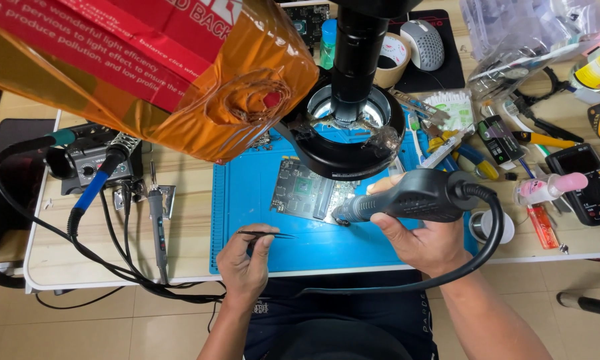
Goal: Repairing a circuit board by using a heat gun and tweezers while observing the work through a digital microscope.
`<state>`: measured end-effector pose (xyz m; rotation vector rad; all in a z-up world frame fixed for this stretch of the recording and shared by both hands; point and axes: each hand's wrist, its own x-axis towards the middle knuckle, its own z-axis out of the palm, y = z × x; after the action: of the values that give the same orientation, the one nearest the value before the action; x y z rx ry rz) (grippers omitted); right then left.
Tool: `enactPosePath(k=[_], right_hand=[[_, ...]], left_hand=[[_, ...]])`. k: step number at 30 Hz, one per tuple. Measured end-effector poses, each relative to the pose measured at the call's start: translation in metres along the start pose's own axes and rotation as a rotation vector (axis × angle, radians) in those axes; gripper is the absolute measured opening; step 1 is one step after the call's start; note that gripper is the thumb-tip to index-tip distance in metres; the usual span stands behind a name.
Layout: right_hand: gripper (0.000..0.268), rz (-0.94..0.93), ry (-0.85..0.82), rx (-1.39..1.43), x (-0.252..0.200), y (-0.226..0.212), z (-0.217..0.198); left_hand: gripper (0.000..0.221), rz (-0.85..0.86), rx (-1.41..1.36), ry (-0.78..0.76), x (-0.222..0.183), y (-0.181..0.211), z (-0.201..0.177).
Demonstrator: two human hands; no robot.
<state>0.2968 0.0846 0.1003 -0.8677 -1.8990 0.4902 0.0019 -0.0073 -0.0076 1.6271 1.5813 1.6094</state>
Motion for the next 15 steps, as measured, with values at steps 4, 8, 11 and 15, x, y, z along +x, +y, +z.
enactPosePath(k=[4,8,11,15], right_hand=[[0.036,0.016,0.001,0.031,0.003,-0.001,0.000],[0.035,0.000,-0.001,-0.023,-0.002,0.005,0.001],[0.036,0.007,-0.006,-0.019,0.000,0.005,0.002],[0.037,0.045,-0.016,0.023,0.002,0.002,0.002]], left_hand=[[0.018,-0.015,0.001,0.001,0.000,0.000,0.000],[0.019,-0.010,-0.008,-0.002,0.001,0.002,-0.001],[0.019,-0.015,-0.003,-0.003,0.001,0.001,-0.001],[0.018,-0.005,-0.008,-0.004,0.002,0.003,-0.001]])
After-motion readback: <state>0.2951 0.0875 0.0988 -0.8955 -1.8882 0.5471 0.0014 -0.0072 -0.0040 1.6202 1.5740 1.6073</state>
